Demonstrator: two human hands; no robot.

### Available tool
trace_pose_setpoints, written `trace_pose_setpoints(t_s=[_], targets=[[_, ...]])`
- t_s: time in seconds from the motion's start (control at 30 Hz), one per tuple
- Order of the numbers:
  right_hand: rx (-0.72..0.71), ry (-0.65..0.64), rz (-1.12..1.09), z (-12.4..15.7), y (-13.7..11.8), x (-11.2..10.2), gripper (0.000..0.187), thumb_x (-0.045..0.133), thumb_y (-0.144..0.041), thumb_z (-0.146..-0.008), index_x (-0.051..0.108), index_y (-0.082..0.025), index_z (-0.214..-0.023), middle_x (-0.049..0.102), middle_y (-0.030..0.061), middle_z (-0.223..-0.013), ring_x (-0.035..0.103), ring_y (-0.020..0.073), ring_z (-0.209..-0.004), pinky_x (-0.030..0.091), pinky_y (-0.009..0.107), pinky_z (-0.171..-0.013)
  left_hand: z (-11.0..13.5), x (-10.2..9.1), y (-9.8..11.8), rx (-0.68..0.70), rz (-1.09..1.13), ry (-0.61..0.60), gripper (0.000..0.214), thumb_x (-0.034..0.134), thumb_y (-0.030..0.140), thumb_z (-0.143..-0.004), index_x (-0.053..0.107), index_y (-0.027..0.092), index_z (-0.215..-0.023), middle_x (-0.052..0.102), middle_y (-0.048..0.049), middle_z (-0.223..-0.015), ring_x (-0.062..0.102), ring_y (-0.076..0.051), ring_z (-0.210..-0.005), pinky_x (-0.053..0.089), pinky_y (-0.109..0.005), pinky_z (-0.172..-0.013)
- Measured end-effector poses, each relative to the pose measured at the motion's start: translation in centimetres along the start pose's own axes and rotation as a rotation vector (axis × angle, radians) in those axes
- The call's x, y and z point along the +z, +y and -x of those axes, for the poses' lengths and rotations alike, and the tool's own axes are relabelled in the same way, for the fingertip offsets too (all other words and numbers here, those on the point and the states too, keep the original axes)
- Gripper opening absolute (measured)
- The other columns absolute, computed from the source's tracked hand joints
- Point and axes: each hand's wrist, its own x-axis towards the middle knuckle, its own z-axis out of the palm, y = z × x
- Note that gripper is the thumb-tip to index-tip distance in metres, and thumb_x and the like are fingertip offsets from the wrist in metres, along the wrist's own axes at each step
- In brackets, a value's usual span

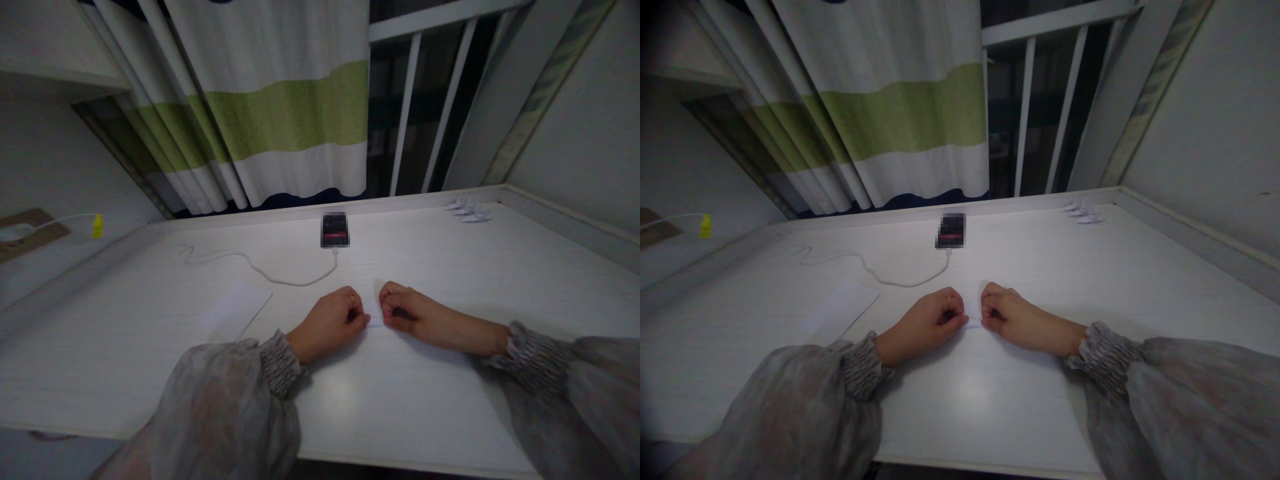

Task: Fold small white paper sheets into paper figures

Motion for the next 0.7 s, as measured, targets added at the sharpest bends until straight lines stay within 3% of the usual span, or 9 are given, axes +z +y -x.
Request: trace_pose_setpoints(t_s=[0.37,0.7], targets=[[-0.002,0.030,0.034,-0.02,0.30,0.26,0.015,0.047,-0.012,-0.076,0.043,-0.018,-0.062,0.048,0.0036,-0.079,0.046,0.0147,-0.074,0.039,0.030,-0.068,0.30,0.04,0.40,-0.022,0.058,0.008,0.008,0.051,0.018,-0.071,0.048,0.015,-0.064,0.051,-0.0048,-0.085,0.049,-0.013,-0.072,0.043,-0.028,-0.069],[0.034,0.047,0.048,-0.04,0.04,0.35,0.014,0.048,-0.010,-0.073,0.045,-0.017,-0.061,0.049,0.0044,-0.078,0.047,0.0153,-0.072,0.040,0.030,-0.067,0.44,0.62,0.28,-0.080,0.161,0.041,0.007,0.051,0.014,-0.071,0.047,0.015,-0.065,0.041,-0.0084,-0.097,0.046,-0.017,-0.094,0.043,-0.033,-0.082]])
